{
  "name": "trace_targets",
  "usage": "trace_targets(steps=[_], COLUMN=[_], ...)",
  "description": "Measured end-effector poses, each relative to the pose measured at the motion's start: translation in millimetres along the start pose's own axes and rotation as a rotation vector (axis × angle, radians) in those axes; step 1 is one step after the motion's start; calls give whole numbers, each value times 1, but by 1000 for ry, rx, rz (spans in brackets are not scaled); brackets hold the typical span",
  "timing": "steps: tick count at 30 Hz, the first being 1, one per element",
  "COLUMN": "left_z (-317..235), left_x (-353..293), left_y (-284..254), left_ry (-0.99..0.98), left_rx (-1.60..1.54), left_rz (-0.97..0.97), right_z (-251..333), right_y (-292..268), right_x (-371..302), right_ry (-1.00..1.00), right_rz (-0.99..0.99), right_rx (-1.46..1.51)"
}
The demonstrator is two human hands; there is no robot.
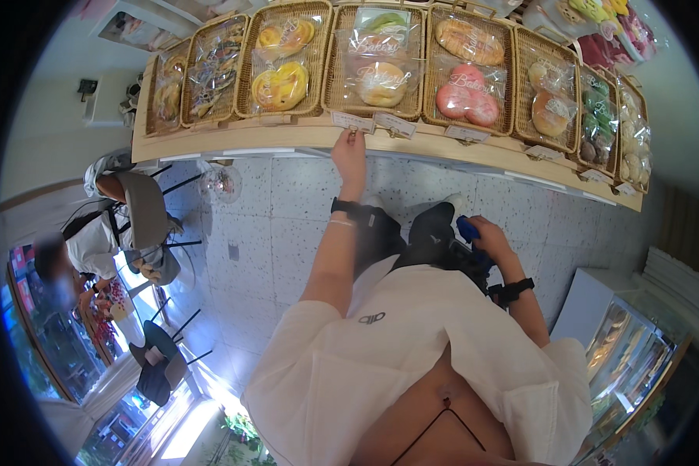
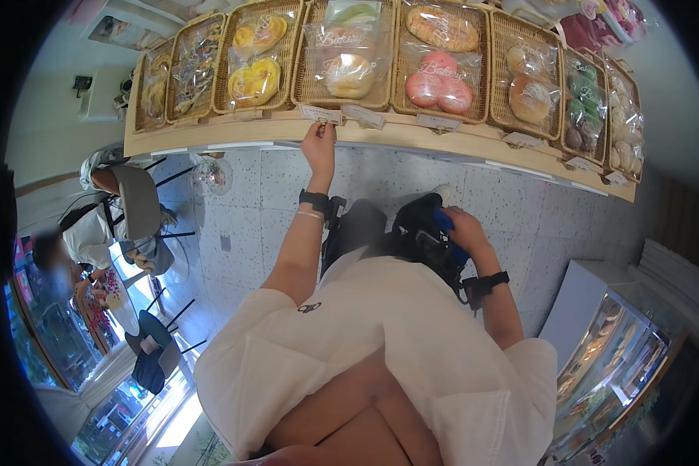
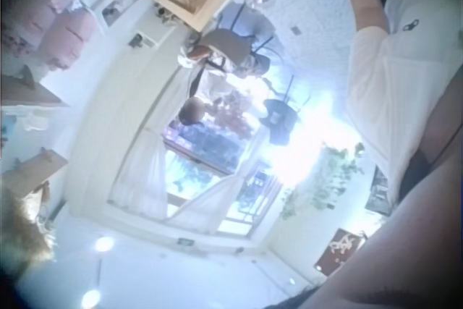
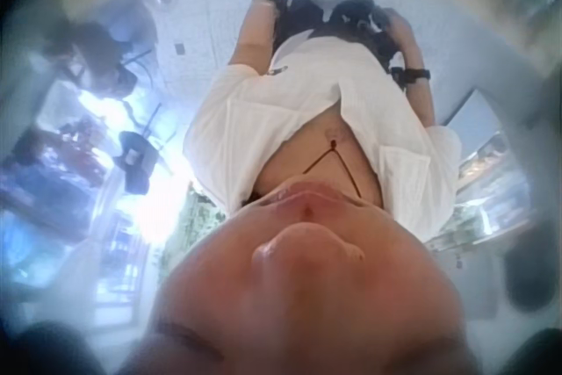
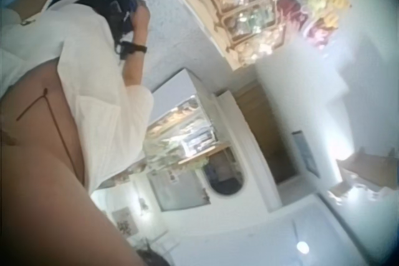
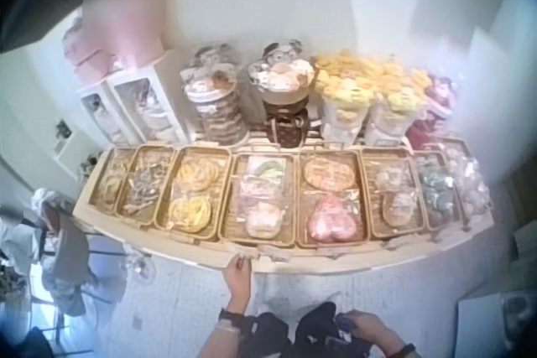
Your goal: The person wipes a display shelf with a blue cloth, then picks up and places various packaged squishy toys and plushies into wicker baskets and on shelves. The person handles items one at a time, adjusting their positions to organize the display.
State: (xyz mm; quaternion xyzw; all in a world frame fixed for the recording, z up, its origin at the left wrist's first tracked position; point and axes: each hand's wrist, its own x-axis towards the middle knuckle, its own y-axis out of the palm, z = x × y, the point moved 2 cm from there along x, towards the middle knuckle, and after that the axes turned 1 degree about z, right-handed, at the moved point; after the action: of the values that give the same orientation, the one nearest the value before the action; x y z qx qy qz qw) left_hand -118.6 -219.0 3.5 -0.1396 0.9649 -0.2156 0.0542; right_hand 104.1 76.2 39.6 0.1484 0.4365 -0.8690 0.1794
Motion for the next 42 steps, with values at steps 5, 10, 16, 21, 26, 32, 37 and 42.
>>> trace_targets(steps=[5, 10, 16, 21, 26, 32, 37, 42], left_z=[9, 4, 8, -5, -50, -98, -92, -84], left_x=[-1, 2, 7, -8, -27, -28, -14, -9], left_y=[2, -1, -3, -24, -39, 4, 25, 32], left_ry=[-35, -102, -64, -42, 212, 725, 799, 728], left_rx=[-57, -69, 5, 221, 272, 407, 470, 486], left_rz=[21, 49, 2, 38, 202, 421, 395, 371], right_z=[-2, -10, -10, -12, -20, -22, -26, -34], right_y=[1, 3, 3, 2, 3, -5, -2, 6], right_x=[-8, -14, -19, -23, -27, -26, -29, -33], right_ry=[51, 81, 94, 114, 130, 136, 138, 149], right_rz=[-4, -54, -57, -70, -85, -78, -89, -83], right_rx=[2, 9, -12, 15, 19, 6, -2, 17])
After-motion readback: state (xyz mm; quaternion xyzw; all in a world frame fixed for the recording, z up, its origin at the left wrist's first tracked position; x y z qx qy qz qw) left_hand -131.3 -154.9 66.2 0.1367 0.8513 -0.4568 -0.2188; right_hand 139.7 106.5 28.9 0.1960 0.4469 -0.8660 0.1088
